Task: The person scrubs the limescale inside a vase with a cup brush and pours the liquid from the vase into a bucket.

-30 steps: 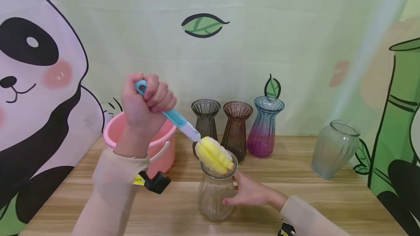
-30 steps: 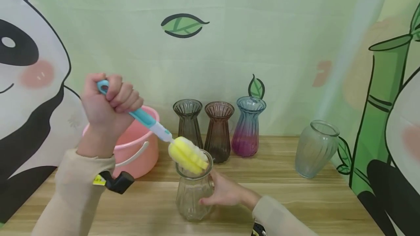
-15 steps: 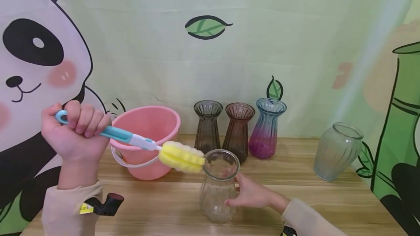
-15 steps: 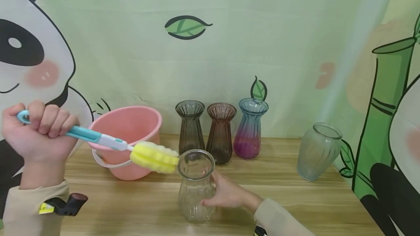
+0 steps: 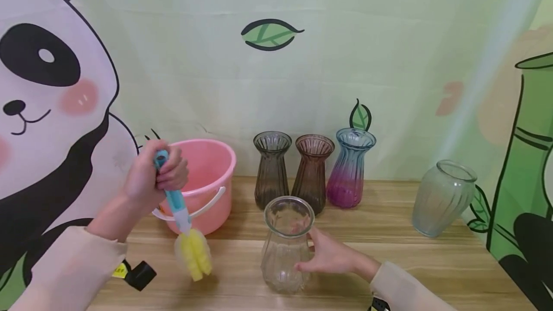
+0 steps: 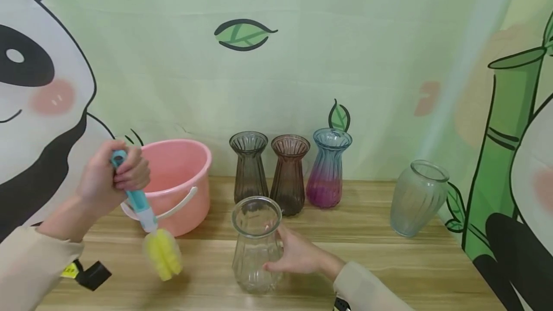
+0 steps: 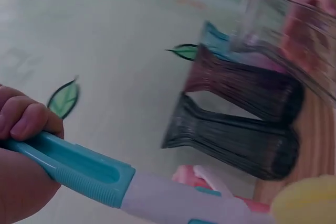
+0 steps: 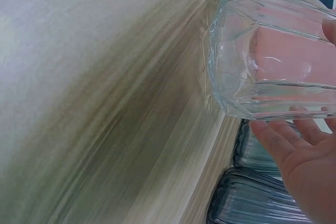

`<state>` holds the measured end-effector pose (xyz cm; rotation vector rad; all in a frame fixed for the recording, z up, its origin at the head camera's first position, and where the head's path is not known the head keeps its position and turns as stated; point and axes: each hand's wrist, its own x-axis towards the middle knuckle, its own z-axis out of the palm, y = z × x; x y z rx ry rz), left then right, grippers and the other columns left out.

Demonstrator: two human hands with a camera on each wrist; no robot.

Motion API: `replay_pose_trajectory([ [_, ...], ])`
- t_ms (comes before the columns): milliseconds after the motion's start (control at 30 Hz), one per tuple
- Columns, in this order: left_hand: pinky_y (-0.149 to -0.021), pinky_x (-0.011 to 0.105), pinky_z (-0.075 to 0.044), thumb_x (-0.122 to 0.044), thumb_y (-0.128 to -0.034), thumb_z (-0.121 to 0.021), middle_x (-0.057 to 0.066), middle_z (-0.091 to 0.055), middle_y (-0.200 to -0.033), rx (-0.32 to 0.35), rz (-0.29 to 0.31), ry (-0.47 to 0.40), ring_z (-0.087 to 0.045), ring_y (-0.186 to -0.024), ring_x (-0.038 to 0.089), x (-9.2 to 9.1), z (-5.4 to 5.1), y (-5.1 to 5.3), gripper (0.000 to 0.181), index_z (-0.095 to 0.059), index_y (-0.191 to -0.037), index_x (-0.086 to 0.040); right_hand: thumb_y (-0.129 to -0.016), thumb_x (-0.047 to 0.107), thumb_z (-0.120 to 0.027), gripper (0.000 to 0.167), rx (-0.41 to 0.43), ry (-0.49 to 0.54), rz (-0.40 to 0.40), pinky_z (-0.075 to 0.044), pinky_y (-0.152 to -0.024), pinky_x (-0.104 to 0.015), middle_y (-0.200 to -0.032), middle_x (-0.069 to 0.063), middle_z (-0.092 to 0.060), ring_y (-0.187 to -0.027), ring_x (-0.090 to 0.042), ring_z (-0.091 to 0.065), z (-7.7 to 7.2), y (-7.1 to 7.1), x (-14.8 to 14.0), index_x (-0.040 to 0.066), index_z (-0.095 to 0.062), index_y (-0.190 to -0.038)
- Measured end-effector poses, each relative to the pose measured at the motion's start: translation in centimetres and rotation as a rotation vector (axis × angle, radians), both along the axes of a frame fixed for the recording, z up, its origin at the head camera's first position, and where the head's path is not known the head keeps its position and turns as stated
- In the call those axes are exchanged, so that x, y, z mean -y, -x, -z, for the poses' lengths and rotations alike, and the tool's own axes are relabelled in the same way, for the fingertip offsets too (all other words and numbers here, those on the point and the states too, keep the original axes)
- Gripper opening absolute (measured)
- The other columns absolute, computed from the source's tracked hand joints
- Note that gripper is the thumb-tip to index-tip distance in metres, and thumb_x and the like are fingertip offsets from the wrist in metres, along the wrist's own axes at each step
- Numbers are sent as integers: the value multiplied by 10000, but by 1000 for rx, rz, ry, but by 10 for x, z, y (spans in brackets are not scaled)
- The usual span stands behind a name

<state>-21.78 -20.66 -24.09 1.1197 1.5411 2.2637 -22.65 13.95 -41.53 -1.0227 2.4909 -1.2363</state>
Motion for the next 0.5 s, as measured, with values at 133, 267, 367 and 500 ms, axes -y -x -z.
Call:
replay_pose_trajectory([
  [133,-380,271,-111,-116,-940,-173,-5,-212,-477,69,-125,336,-171,-393,146,-25,1,4,376,-239,-571,-90,-726,217,-756,794,-7,1,6,-478,-889,-302,-1407,-105,-373,-1244,-297,-426,1,0,-1,143,-284,-1361],
  [267,-417,231,-199,-235,-949,-276,-12,-259,-507,103,-256,615,-227,-432,133,-48,14,11,393,-275,-592,-69,-725,217,-756,794,-18,-1,12,-477,-891,-308,-1408,-101,-373,-1245,-294,-426,1,0,-1,149,-285,-1361],
  [367,-441,214,-225,-297,-942,-313,-14,-271,-513,139,-307,747,-242,-452,125,-62,30,21,420,-308,-594,-64,-726,212,-755,777,-20,2,10,-475,-894,-308,-1414,-104,-365,-1252,-295,-420,1,0,0,144,-298,-1351],
  [500,-426,222,-216,-354,-948,-332,-28,-274,-490,158,-359,847,-232,-444,118,-76,55,34,481,-336,-550,-84,-724,202,-752,776,-20,5,10,-478,-887,-296,-1404,-115,-375,-1243,-298,-427,1,-1,0,124,-304,-1353],
])
